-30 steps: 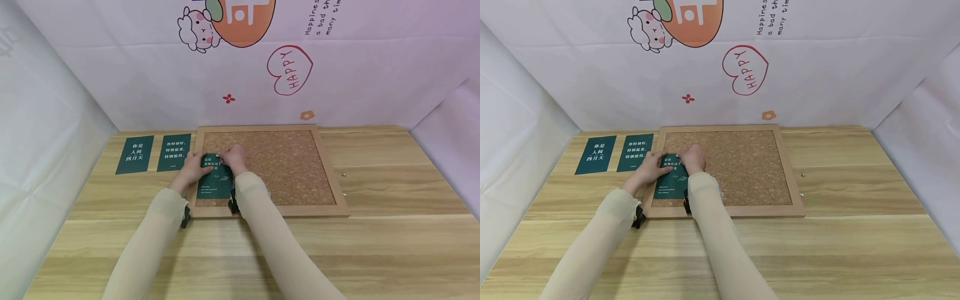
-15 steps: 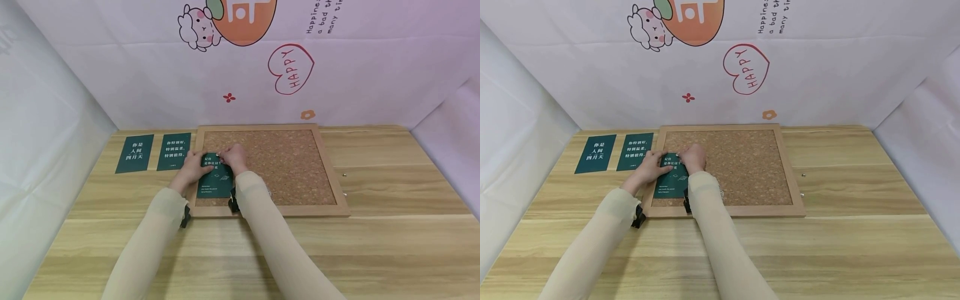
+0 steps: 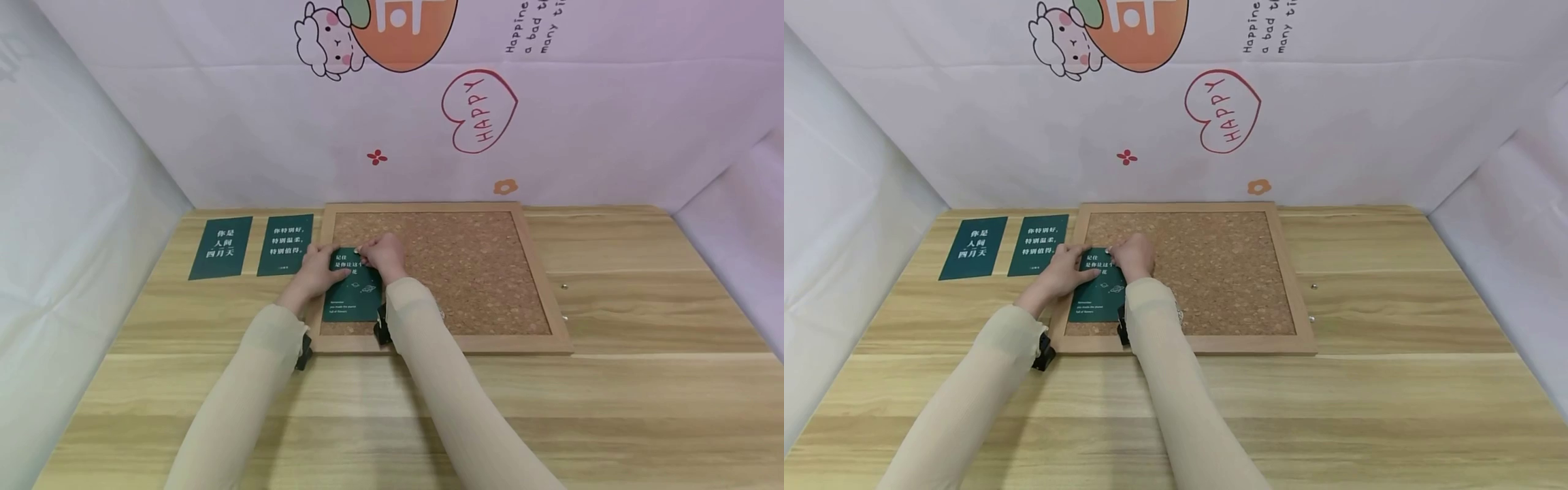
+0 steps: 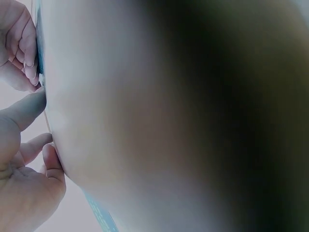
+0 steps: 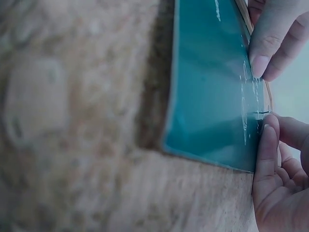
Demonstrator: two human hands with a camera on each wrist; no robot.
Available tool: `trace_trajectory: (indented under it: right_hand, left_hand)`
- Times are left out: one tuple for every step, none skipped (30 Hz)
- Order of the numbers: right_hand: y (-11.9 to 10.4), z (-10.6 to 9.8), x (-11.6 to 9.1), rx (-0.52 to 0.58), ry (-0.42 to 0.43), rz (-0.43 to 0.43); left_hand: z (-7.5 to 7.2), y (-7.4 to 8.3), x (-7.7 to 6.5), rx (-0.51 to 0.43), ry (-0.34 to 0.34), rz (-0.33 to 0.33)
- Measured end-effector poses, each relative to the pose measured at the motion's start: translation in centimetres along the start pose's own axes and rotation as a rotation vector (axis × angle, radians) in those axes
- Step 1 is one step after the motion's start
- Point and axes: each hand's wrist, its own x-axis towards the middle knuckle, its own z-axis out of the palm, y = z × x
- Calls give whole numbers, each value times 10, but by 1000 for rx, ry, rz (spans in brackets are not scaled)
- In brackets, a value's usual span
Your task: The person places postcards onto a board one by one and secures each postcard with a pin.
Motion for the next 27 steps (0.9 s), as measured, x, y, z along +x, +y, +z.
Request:
trace_trajectory:
  right_hand:
    - [0,0,0,-1,-1,0]
    - [0,-1,0,-1,-3,3]
    - [-1,-1,0,-2,-5,4]
    - [-1,-1,0,-6,-5,4]
    - [-1,-2,0,-6,-8,4]
    - [-1,-2,0,-7,-9,2]
    - [-1,-2,0,-8,-9,1]
    - [-1,-2,0,-8,-9,1]
    - [-1,-2,0,-10,-9,0]
    - [-1,-2,0,-11,-9,1]
    - [-1,-2,0,-9,-10,2]
    - [-1,-2,0,-8,-9,4]
    - [-1,-2,0,-7,-10,7]
    - [-1,-2,0,-6,-11,8]
    - [-2,-2,0,-7,-11,10]
    - [-2,-2,0,-7,-11,11]
    - [-2,-2,0,-7,-11,11]
    - [-2,-2,0,-7,-11,12]
    - [-2,-2,0,-7,-10,11]
    - [-3,-2,0,-6,-9,10]
    - [-3,-2,0,-4,-8,9]
    - [-3,-2,0,-4,-6,8]
    - [-3,-2,-1,-3,-5,7]
    - [-3,-2,-1,-3,-5,5]
    - [-2,-2,-1,-3,-5,3]
    - [-2,-2,-1,-3,-6,3]
    - [-2,-2,-1,-3,-5,3]
  left_hand:
    - [0,0,0,-1,-1,1]
    - [0,0,0,-2,-2,3]
    - [0,1,0,-4,-1,4]
    - [-1,1,0,-3,-1,6]
    - [-1,1,0,-2,-1,7]
    - [-1,1,0,-3,0,10]
    - [-1,1,0,-3,0,11]
    - [-1,0,0,0,1,13]
    - [-1,0,0,-1,0,12]
    - [-1,0,1,-1,-1,10]
    - [0,0,1,-3,-2,9]
    - [0,-1,1,-6,-3,8]
    - [0,-1,1,-5,-3,8]
    - [0,-1,1,-7,-3,6]
    - [0,-1,1,-10,-2,5]
    - [0,-1,1,-10,-1,4]
    - [-1,-1,1,-11,0,4]
    - [-1,-1,1,-12,0,4]
    - [-1,-1,1,-8,1,5]
    - [-1,-1,1,-12,2,4]
    - [-1,-1,1,-12,2,5]
    - [-1,-1,1,-12,2,5]
    - [-1,-1,1,-12,3,7]
    - [0,-1,1,-12,3,8]
    - [0,-1,1,-11,5,9]
    - [0,0,1,-15,6,8]
    - [0,0,1,-13,6,9]
